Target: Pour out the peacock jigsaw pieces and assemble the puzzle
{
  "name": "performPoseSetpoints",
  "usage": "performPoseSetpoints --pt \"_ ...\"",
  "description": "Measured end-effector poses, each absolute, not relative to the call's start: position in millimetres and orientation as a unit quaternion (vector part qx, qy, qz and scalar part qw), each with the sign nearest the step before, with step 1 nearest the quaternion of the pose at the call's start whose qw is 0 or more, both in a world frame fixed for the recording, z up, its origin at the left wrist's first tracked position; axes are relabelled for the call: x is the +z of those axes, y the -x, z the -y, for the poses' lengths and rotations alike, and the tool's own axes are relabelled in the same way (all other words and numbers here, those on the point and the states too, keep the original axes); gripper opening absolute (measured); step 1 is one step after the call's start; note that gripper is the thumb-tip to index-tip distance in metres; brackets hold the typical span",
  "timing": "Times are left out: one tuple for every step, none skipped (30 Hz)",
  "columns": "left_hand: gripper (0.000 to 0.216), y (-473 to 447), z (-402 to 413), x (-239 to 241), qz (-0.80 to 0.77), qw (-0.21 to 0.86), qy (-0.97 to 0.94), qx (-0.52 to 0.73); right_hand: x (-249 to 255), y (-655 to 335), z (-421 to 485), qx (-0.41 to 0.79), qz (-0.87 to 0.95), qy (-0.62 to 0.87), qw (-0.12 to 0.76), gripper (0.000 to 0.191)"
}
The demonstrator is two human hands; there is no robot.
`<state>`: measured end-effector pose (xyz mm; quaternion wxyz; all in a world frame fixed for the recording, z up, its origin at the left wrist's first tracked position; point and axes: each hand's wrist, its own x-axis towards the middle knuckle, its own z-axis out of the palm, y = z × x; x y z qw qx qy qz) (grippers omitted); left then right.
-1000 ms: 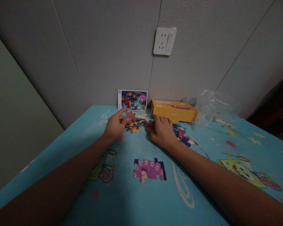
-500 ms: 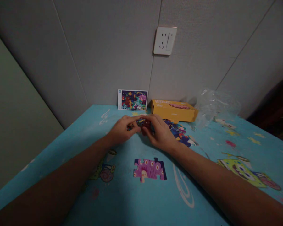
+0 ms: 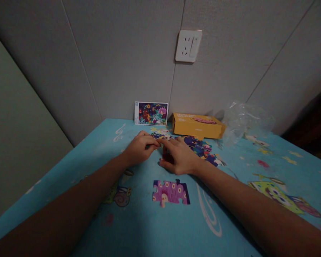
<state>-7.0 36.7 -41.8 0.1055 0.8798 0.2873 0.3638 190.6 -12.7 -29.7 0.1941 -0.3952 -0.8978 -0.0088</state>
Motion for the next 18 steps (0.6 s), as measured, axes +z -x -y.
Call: performPoseSetpoints --pt "0.018 7.1 -37.2 -42.2 -0.282 0.103 -0.880 0.367 -30.0 -190.6 12.5 -0.007 0.898 0.398 0.186 0.065" --pt "0.017 7.2 -37.7 -42.5 -0.279 0.101 -0.881 0.368 -30.6 -190.7 12.1 -0.003 0.898 0.401 0.181 0.066" --pt "0.017 7.4 -38.0 -42.8 -0.276 0.100 -0.882 0.368 -31.4 -190.9 11.4 0.000 0.897 0.404 0.179 0.067" --pt "0.017 7.5 -38.3 -43.0 -0.275 0.098 -0.884 0.365 -32.3 -191.2 10.7 0.003 0.897 0.406 0.177 0.068" --pt "0.017 7.7 -38.6 -43.2 -0.277 0.098 -0.885 0.362 -33.2 -191.6 9.9 0.006 0.897 0.406 0.177 0.070" --pt "0.016 7.9 -38.8 -43.3 -0.279 0.096 -0.885 0.360 -33.9 -192.0 9.3 0.010 0.897 0.404 0.177 0.072" --pt "0.016 8.1 -38.9 -43.4 -0.282 0.095 -0.885 0.359 -34.5 -192.3 8.8 0.013 0.898 0.402 0.178 0.073" --pt "0.016 8.3 -39.0 -43.4 -0.283 0.095 -0.885 0.357 -34.8 -192.5 8.5 0.015 0.899 0.399 0.181 0.074" --pt "0.016 8.5 -39.0 -43.4 -0.281 0.095 -0.886 0.357 -34.9 -192.8 8.5 0.016 0.899 0.395 0.186 0.073" --pt "0.016 8.8 -38.9 -43.4 -0.277 0.095 -0.887 0.358 -34.8 -193.0 8.5 0.017 0.900 0.389 0.193 0.072" --pt "0.016 9.0 -38.6 -43.3 -0.274 0.098 -0.887 0.357 -34.4 -193.2 8.7 0.019 0.902 0.382 0.202 0.070" --pt "0.016 9.4 -38.1 -43.2 -0.274 0.104 -0.887 0.356 -34.0 -193.4 8.9 0.022 0.903 0.373 0.211 0.068" --pt "0.016 9.7 -37.5 -43.1 -0.280 0.111 -0.885 0.354 -33.6 -193.6 9.1 0.027 0.904 0.365 0.221 0.066" --pt "0.016 10.1 -36.5 -42.9 -0.287 0.120 -0.883 0.352 -33.2 -193.8 9.1 0.036 0.905 0.358 0.229 0.063" --pt "0.016 10.5 -35.5 -42.7 -0.295 0.131 -0.880 0.349 -33.1 -194.1 9.0 0.048 0.904 0.353 0.236 0.060" --pt "0.016 10.7 -34.2 -42.3 -0.300 0.142 -0.878 0.345 -33.1 -194.4 8.8 0.064 0.902 0.351 0.243 0.058" --pt "0.017 10.8 -32.9 -41.9 -0.301 0.152 -0.877 0.341 -33.5 -194.7 8.6 0.083 0.898 0.351 0.251 0.055" --pt "0.017 10.8 -31.6 -41.3 -0.298 0.161 -0.879 0.336 -34.0 -195.0 8.3 0.102 0.895 0.349 0.259 0.052"
